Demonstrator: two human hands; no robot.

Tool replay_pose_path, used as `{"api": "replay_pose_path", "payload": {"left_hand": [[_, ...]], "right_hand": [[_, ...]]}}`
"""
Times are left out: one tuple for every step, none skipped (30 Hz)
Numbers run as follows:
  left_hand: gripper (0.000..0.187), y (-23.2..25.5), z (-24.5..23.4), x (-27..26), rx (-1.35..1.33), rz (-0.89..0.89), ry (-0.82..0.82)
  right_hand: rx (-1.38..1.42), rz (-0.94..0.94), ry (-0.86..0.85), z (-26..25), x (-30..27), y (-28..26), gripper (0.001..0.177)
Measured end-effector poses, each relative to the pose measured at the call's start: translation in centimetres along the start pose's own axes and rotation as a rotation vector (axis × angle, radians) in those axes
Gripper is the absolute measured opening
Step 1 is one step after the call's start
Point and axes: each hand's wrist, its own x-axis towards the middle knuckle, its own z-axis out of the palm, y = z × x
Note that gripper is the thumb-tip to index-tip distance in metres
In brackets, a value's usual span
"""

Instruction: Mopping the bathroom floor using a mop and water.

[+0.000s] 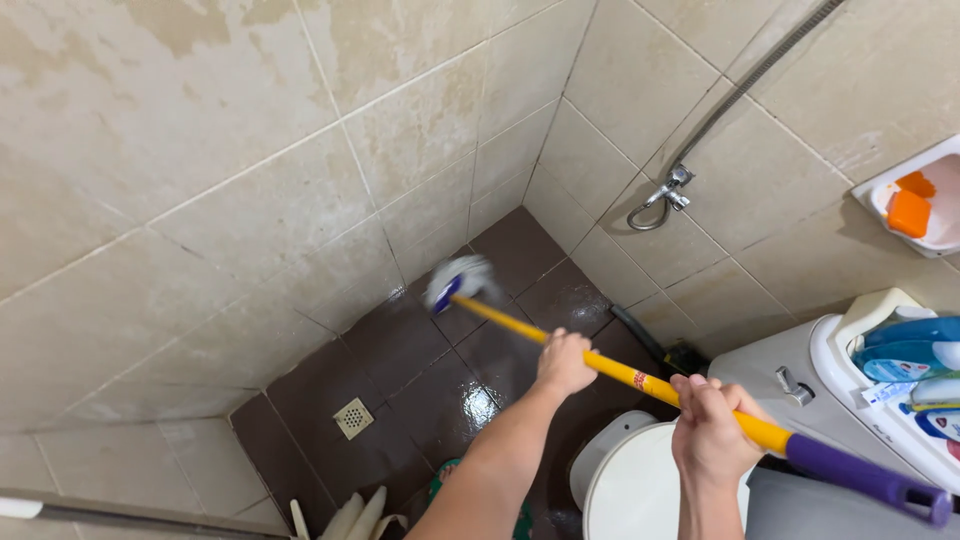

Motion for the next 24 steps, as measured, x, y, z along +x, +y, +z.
{"api": "replay_pose_path", "payload": {"left_hand": [[0.023, -1.2, 0.1, -1.1, 0.048, -0.009, 0.040], [0.023, -2.4, 0.3, -2.1, 0.095, -0.020, 0.080], [0.023, -5.5, 1.1, -3.7, 0.101, -0.015, 0.075], [0.023, -8.4, 1.8, -4.6, 0.158, -0.021, 0.090], [0.024, -11.4, 2.5, -5.5, 0.216, -0.026, 0.107], [0.024, -12.7, 2.4, -6.8, 0.213, -0.014, 0.101], [0.025, -13.9, 2.3, -8.1, 0.173, -0.101, 0.169], [0.025, -15.3, 2.0, -9.2, 0.134, -0.188, 0.236], [0.025, -14.0, 2.1, -8.5, 0.132, -0.176, 0.232], [0.022, -13.0, 2.3, -8.2, 0.125, -0.208, 0.181], [0.019, -12.0, 2.5, -8.0, 0.118, -0.240, 0.129], [0.019, -10.6, 3.5, -6.9, 0.120, -0.234, 0.119], [0.019, -9.1, 4.6, -5.7, 0.083, -0.136, 0.154], [0.019, -7.8, 5.7, -4.6, 0.045, -0.034, 0.185], [0.019, -6.5, 5.8, -3.3, 0.047, -0.026, 0.172], [0.013, -5.0, 6.0, -1.9, 0.040, 0.026, 0.109], [0.007, -3.4, 6.3, -0.5, 0.032, 0.078, 0.045], [0.007, -3.0, 7.0, 1.2, 0.032, 0.095, 0.034], [0.008, -2.6, 7.7, 2.8, 0.035, 0.198, 0.021], [0.010, -2.1, 8.3, 4.4, 0.041, 0.301, 0.002], [0.010, -2.0, 8.1, 6.1, 0.043, 0.317, -0.014], [0.012, -1.3, 8.1, 7.6, 0.135, 0.281, -0.077], [0.016, -0.6, 8.1, 9.1, 0.228, 0.246, -0.139], [0.016, -0.5, 7.8, 9.5, 0.230, 0.264, -0.153]], "right_hand": [[0.061, 0.068, -0.018, -0.7, 0.2, 0.5, 0.048], [0.122, 0.137, -0.038, -1.6, 0.5, 1.1, 0.048], [0.124, 0.134, -0.030, -1.7, -0.9, 2.8, 0.048], [0.123, 0.242, 0.010, -1.8, -1.8, 4.6, 0.039], [0.122, 0.351, 0.050, -1.9, -2.6, 6.5, 0.030], [0.118, 0.340, 0.057, -1.9, -4.0, 7.5, 0.030], [0.144, 0.351, -0.020, -2.0, -5.3, 8.6, 0.036], [0.171, 0.361, -0.098, -1.9, -6.5, 9.7, 0.043], [0.168, 0.350, -0.092, -2.2, -5.5, 8.9, 0.043], [0.174, 0.361, -0.078, -2.6, -5.0, 8.1, 0.041], [0.180, 0.372, -0.064, -3.0, -4.4, 7.4, 0.039], [0.178, 0.369, -0.053, -3.4, -3.5, 5.7, 0.039], [0.143, 0.305, -0.031, -3.8, -2.6, 4.0, 0.038], [0.106, 0.238, -0.005, -4.1, -1.8, 2.4, 0.036], [0.104, 0.233, 0.009, -4.2, -1.8, 1.6, 0.036], [0.083, 0.168, 0.033, -4.3, -1.6, 0.6, 0.039], [0.061, 0.103, 0.057, -4.5, -1.5, -0.2, 0.043], [0.055, 0.089, 0.070, -4.9, -1.5, 0.0, 0.043], [0.053, 0.031, 0.098, -5.3, -1.4, 0.3, 0.044], [0.053, -0.025, 0.132, -5.5, -1.5, 0.5, 0.045], [0.048, -0.038, 0.150, -4.6, -1.9, 1.2, 0.045], [-0.012, -0.077, 0.179, -3.8, -2.2, 1.5, 0.041], [-0.072, -0.115, 0.208, -2.9, -2.5, 1.8, 0.038], [-0.078, -0.127, 0.225, -2.0, -3.2, 2.3, 0.038]]}}
